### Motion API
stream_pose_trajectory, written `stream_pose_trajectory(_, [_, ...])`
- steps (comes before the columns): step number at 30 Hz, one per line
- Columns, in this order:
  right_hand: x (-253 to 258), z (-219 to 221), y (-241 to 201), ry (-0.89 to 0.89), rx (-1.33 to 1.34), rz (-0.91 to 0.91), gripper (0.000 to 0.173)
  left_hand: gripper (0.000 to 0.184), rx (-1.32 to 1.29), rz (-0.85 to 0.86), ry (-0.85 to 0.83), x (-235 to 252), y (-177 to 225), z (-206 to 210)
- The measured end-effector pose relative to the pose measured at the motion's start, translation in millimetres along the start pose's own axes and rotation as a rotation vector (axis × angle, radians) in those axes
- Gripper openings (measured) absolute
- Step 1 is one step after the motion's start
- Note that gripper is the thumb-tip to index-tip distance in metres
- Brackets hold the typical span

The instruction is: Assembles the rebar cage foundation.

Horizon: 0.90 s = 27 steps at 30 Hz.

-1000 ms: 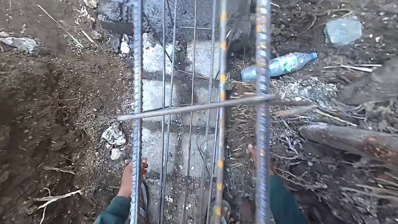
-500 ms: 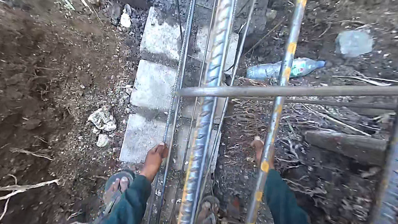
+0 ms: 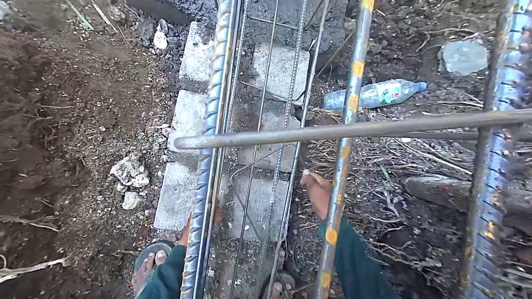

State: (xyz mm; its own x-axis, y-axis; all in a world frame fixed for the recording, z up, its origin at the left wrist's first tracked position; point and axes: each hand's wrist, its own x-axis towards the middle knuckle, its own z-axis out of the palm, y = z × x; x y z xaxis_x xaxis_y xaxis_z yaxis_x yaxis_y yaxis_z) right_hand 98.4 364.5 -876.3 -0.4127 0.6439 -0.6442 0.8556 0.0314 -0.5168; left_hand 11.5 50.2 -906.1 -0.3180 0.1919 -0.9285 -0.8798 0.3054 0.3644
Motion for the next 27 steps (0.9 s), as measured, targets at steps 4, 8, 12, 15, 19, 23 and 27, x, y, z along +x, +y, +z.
stream_pose_trajectory(4, [-4,23,-17,-0.119,0.021,-0.062,0.039,0.048,-0.023,0.046,0.065,4,14,-4])
stream_pose_trajectory(8, [-3,46,-27,-0.224,-0.052,-0.031,0.039,0.051,-0.184,0.010,0.049,16,37,2])
stream_pose_trajectory(12, [-16,67,-48,-0.290,-0.153,-0.120,0.041,0.041,-0.401,0.003,0.121,36,40,-16])
stream_pose_trajectory(15, [-33,80,-78,-0.368,-0.191,-0.198,0.039,0.031,-0.529,0.066,0.229,28,35,-40])
stream_pose_trajectory(19, [-48,83,-98,-0.460,-0.154,-0.209,0.037,0.041,-0.476,0.087,0.224,-4,31,-57])
stream_pose_trajectory(23, [-49,65,-75,-0.329,-0.033,-0.206,0.032,0.036,-0.323,0.116,0.152,-15,30,-51])
stream_pose_trajectory(27, [-36,55,-64,-0.208,-0.016,-0.149,0.033,0.024,-0.323,0.105,0.201,-8,38,-44])
